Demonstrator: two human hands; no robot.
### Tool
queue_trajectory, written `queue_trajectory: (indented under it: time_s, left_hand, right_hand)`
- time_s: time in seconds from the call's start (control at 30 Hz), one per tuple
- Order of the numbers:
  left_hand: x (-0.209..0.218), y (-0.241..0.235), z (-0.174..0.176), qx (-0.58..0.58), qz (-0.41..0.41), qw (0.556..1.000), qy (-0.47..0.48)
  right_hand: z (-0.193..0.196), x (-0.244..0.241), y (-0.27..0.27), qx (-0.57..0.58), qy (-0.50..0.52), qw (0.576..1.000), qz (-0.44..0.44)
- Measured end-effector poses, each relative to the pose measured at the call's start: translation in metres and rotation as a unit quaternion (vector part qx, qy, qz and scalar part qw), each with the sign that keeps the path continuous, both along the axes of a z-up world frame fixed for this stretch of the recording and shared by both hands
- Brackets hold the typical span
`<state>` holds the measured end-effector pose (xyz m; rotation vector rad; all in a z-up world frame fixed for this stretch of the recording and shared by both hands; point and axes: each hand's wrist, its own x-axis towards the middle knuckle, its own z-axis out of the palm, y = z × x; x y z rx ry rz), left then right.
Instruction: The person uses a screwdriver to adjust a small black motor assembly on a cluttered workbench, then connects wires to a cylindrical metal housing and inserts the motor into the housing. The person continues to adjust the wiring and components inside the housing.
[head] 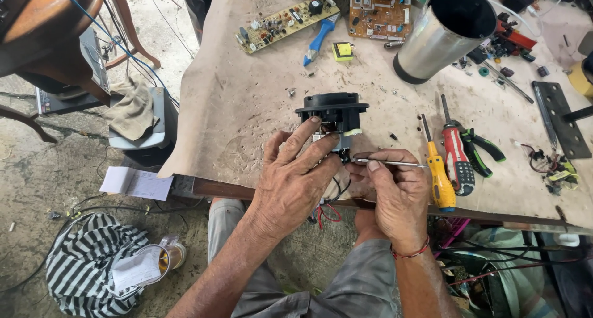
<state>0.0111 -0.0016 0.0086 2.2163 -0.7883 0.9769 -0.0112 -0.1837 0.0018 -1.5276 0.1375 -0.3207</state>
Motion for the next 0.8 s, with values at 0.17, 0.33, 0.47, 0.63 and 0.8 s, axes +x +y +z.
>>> queue_trajectory:
  time_s: [0.17, 0.33, 0.47, 0.63, 0.8]
  left_hand:
    - [0.001, -0.001, -0.003, 0.005, 0.008, 1.000, 0.001]
    - [0.001, -0.003, 0.000, 0.001, 0.013, 1.000, 0.019]
    - [0.004, -0.004, -0.001, 0.001, 0.013, 1.000, 0.022]
    - [0.001, -0.003, 0.000, 0.011, 0.014, 0.998, 0.053]
    - [0.001, -0.005, 0.009, 0.013, 0.015, 0.995, 0.094]
  right_hand:
    - [-0.003, 0.000, -0.003, -0.004, 0.004, 1.000, 0.003]
    - [0.011, -0.002, 0.002, -0.022, 0.020, 0.999, 0.025]
    - [0.024, -0.001, 0.009, -0.046, 0.042, 0.997, 0.041]
    - [0.028, 0.000, 0.007, -0.025, 0.058, 0.997, 0.043]
    - [0.029, 0.001, 0.006, -0.012, 0.065, 0.997, 0.044]
